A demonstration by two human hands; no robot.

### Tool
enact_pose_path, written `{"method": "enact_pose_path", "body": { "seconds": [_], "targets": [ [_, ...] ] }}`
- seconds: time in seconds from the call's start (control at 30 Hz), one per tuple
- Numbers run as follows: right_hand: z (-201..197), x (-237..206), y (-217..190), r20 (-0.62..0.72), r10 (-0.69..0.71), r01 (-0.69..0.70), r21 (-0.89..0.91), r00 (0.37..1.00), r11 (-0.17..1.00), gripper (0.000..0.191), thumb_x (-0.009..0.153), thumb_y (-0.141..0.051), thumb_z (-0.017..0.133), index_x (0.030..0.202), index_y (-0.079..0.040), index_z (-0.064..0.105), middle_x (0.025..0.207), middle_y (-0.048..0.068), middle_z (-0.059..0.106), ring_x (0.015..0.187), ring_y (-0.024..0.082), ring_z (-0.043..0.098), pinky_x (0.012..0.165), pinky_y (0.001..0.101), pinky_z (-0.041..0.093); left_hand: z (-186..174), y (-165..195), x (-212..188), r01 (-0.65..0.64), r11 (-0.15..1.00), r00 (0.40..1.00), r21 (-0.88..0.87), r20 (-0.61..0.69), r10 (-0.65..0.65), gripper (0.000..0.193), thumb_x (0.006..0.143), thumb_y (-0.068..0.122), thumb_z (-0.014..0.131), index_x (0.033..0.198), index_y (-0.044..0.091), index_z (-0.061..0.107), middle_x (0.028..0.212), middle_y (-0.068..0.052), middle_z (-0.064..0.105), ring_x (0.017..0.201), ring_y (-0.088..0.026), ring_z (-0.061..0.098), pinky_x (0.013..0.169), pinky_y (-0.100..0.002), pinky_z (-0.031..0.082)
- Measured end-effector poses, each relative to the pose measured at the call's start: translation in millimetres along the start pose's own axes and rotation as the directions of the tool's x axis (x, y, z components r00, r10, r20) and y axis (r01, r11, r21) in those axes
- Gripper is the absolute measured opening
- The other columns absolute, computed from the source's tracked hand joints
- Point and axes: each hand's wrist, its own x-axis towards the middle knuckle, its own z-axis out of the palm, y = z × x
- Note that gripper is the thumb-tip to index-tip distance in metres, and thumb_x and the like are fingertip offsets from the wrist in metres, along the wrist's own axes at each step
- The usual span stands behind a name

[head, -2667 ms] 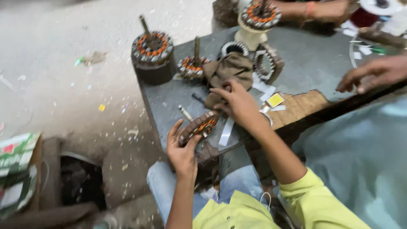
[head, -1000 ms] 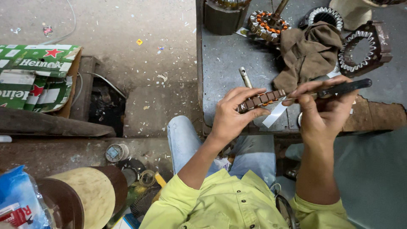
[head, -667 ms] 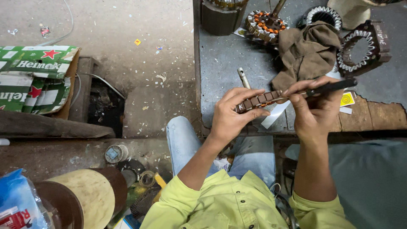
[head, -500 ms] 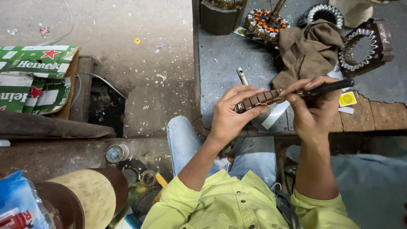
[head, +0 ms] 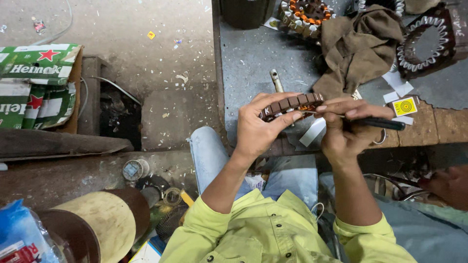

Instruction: The person cuts strips of white paper with scissors and places them into slots on a circular motor stator. They use a small tool to press the paper into place and repeat the process on multiple stators.

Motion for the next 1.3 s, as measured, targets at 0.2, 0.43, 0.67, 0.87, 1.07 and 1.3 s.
{"method": "enact_pose_path", "body": {
  "seconds": [0.2,0.43,0.67,0.87,1.07,1.3],
  "targets": [
    [-9.8,6.0,-5.1,-0.107,0.19,-0.148,0.317,0.976,0.937,0.033,0.115,-0.002,0.069,0.12,-0.01,0.037,0.092,0.017,0.067,0.085,0.029,0.074,0.082,0.0447,0.063,0.3,-4.6,-0.4,-0.032,0.999,0.999,-0.022,-0.027,0.032,0.034,0.085,0.01,0.086,0.117,0.005,0.077,0.106,-0.006,0.077,0.096,-0.014,0.07,0.089,-0.027,0.056],
    [-18.5,6.3,-8.6,-0.077,0.209,-0.182,0.263,0.975,0.947,0.034,0.115,0.002,0.067,0.119,-0.01,0.036,0.098,0.017,0.066,0.09,0.033,0.076,0.082,0.0484,0.065,0.9,-3.2,0.1,-0.036,0.999,0.999,0.0,-0.019,0.036,0.034,0.084,0.009,0.086,0.116,0.005,0.077,0.105,-0.006,0.078,0.094,-0.013,0.07,0.087,-0.027,0.056],
    [-15.9,20.3,-34.4,0.095,0.179,-0.187,0.082,0.979,0.979,0.03,0.112,0.009,0.064,0.118,-0.005,0.038,0.102,0.018,0.065,0.095,0.034,0.075,0.087,0.0468,0.067,2.9,9.0,-4.1,-0.04,0.998,0.999,0.048,-0.017,0.041,0.032,0.084,0.009,0.085,0.115,0.008,0.078,0.108,-0.005,0.079,0.098,-0.013,0.069,0.091,-0.028,0.056],
    [-3.3,29.2,-63.1,0.364,-0.035,0.172,-0.35,0.931,0.921,0.026,0.096,0.015,0.059,0.11,-0.003,0.047,0.102,0.026,0.069,0.095,0.039,0.075,0.083,0.0453,0.062,7.5,2.5,-4.2,-0.086,0.994,0.993,0.071,-0.074,0.091,0.032,0.084,0.009,0.085,0.115,0.006,0.077,0.109,-0.006,0.078,0.099,-0.014,0.072,0.092,-0.028,0.057],
    [6.9,56.9,-48.5,-0.112,0.313,-0.288,0.189,0.943,0.939,0.024,0.103,-0.006,0.066,0.117,-0.011,0.047,0.099,0.012,0.068,0.087,0.023,0.073,0.075,0.0337,0.062,9.1,-5.3,6.2,0.116,0.96,0.986,-0.256,-0.086,-0.142,0.03,0.085,0.011,0.083,0.112,-0.002,0.077,0.1,-0.006,0.079,0.088,-0.01,0.072,0.083,-0.027,0.058],
    [0.5,74.5,-6.1,0.153,0.277,-0.077,-0.737,0.948,0.671,0.035,0.088,-0.01,0.076,0.121,-0.004,0.067,0.094,0.023,0.071,0.084,0.038,0.07,0.076,0.0456,0.055,1.0,-11.7,24.3,0.193,0.869,0.972,-0.455,-0.036,-0.234,0.036,0.083,0.012,0.083,0.113,-0.006,0.074,0.098,-0.008,0.077,0.084,-0.014,0.071,0.08,-0.028,0.057]
  ]
}}
